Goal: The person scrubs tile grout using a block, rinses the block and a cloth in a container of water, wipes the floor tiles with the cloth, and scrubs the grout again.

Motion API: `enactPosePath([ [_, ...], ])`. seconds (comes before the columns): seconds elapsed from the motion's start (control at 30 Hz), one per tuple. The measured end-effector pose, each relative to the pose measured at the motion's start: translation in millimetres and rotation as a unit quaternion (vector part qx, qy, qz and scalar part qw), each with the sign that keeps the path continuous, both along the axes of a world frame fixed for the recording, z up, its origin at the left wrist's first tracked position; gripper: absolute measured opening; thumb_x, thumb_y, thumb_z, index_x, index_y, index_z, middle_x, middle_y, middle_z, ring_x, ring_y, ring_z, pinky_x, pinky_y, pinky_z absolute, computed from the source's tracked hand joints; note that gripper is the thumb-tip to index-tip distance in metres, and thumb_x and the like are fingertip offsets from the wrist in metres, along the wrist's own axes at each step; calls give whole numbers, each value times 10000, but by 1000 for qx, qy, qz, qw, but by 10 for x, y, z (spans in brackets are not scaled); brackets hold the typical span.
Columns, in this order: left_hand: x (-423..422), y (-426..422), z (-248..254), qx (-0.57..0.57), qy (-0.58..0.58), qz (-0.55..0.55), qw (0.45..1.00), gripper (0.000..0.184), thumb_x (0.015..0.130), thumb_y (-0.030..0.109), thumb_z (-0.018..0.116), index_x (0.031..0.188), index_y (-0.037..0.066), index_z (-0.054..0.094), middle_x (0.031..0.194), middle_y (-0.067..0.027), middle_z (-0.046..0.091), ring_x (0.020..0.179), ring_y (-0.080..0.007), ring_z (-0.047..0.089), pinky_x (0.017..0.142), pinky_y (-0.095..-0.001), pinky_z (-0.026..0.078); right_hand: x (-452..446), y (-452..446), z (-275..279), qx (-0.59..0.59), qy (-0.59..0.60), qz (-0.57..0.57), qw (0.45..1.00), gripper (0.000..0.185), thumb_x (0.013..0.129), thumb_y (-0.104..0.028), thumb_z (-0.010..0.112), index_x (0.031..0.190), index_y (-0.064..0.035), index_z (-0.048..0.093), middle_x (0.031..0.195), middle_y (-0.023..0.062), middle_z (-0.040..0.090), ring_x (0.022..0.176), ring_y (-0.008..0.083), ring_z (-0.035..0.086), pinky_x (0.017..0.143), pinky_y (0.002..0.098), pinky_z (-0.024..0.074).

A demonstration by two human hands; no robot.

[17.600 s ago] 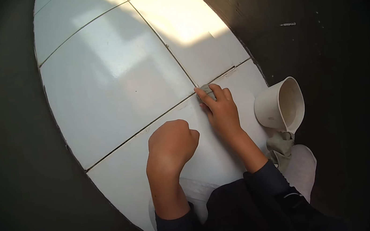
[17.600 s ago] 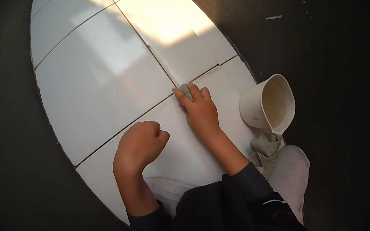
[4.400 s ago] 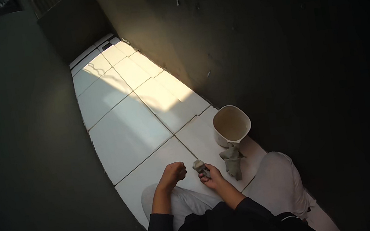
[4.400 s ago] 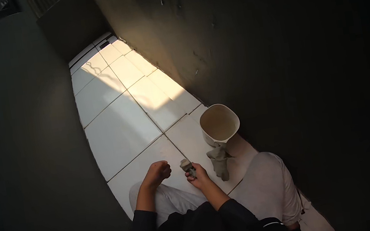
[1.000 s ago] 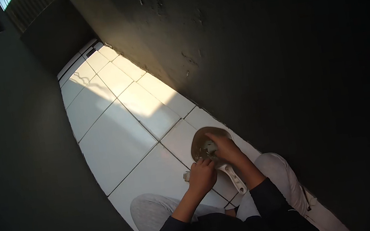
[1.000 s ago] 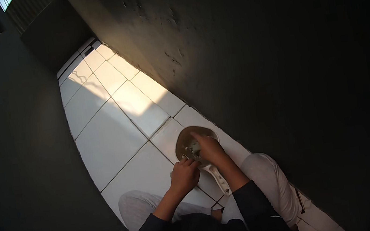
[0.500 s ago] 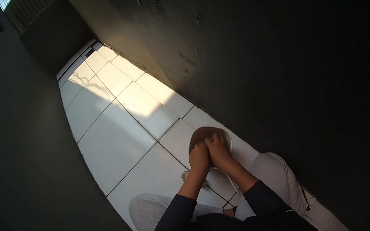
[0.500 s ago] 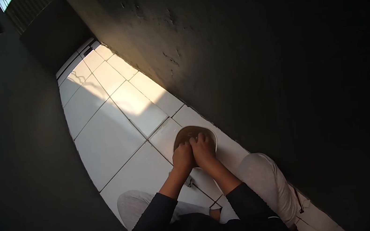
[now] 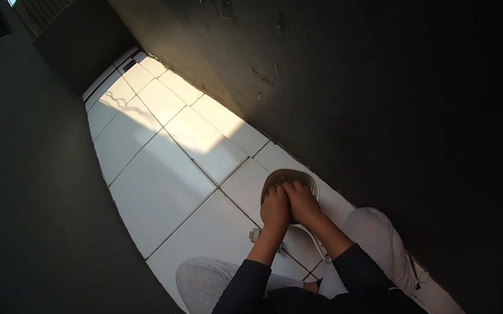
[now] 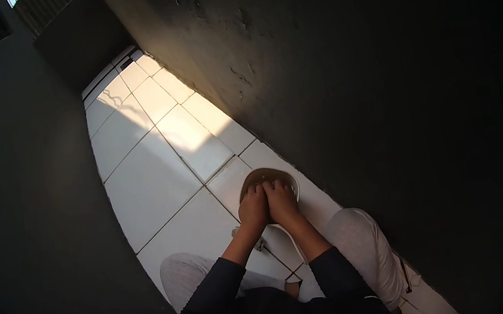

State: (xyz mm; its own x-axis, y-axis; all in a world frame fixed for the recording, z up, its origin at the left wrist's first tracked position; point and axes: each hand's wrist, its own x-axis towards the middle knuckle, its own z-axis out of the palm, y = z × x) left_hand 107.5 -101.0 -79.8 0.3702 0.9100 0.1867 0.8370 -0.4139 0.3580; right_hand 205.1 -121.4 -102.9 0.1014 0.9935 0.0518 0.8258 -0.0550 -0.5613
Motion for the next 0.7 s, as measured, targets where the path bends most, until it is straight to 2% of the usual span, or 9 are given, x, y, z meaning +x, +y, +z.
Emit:
enactPosePath([
  [0.03, -2, 2, -16, 1, 0, 1, 1000, 99, 840, 93, 540, 916, 30, 541, 924, -160, 618, 806, -301, 658, 608, -388, 561, 2, 6, 3, 1, 0, 1, 1000, 259, 854, -83, 529, 1113, -77, 534, 1114, 217, 568, 1053, 427, 559, 844, 481, 475],
  [0.1, -7, 7, -45, -24, 30, -2, 999, 98, 848, 95, 535, 929, 40, 543, 933, -155, 612, 824, -297, 657, 602, -388, 560, 0, 14, 10, 0, 104, -28, 994, 197, 849, -99, 527, 1020, -35, 600, 980, 173, 619, 984, 386, 563, 868, 457, 447],
  [0.13, -2, 8, -48, -24, 30, -1, 999, 98, 848, 95, 535, 929, 40, 543, 933, -155, 612, 824, -297, 657, 602, -388, 560, -5, 17, 61, 1, 104, -28, 994, 197, 849, -99, 527, 1020, -35, 600, 980, 173, 619, 984, 386, 563, 868, 457, 447],
  [0.2, 7, 12, -55, -1, 6, 9, 1000, 125, 848, 100, 539, 957, 39, 551, 917, -150, 610, 807, -294, 661, 584, -382, 562, -16, 13, 162, -47, 24, -29, 998, 177, 864, -74, 488, 950, -27, 635, 912, 180, 640, 981, 370, 572, 881, 433, 443],
  [0.4, 5, 34, -180, -3, 37, 4, 999, 140, 855, 114, 536, 972, 43, 512, 889, -144, 615, 763, -286, 666, 570, -378, 562, -31, -13, 37, 8, -119, -1, 993, 200, 865, -77, 492, 1007, -31, 625, 990, 176, 614, 1000, 362, 574, 927, 417, 424],
  [0.53, 14, 28, -108, -15, 51, -4, 999, 189, 854, 123, 536, 1024, 43, 512, 875, -138, 618, 757, -284, 668, 563, -376, 559, -71, -1, 96, 3, -135, -31, 990, 230, 870, -91, 500, 1073, -34, 591, 1064, 187, 579, 1008, 366, 572, 913, 431, 444],
  [0.6, 8, 32, -100, 25, 25, -20, 999, 250, 843, 124, 545, 1075, 32, 527, 898, -132, 617, 781, -283, 663, 584, -363, 562, -63, 27, 169, -101, -17, -38, 994, 287, 870, -107, 519, 1145, -35, 551, 1116, 195, 551, 1019, 370, 569, 886, 435, 471],
  [0.63, 4, 31, -93, 24, 26, -20, 999, 250, 843, 124, 545, 1075, 32, 527, 898, -132, 617, 781, -283, 663, 584, -363, 562, -64, 18, 134, -102, -17, -39, 994, 287, 870, -107, 519, 1145, -35, 551, 1116, 195, 551, 1019, 370, 569, 886, 435, 471],
  [0.7, -1, 26, -86, 53, 17, -25, 998, 306, 833, 124, 550, 1122, 26, 520, 941, -130, 609, 840, -283, 650, 614, -351, 565, -72, -8, 59, 9, -56, -44, 997, 298, 866, -113, 533, 1153, -35, 537, 1106, 201, 554, 1025, 373, 568, 863, 432, 490],
])
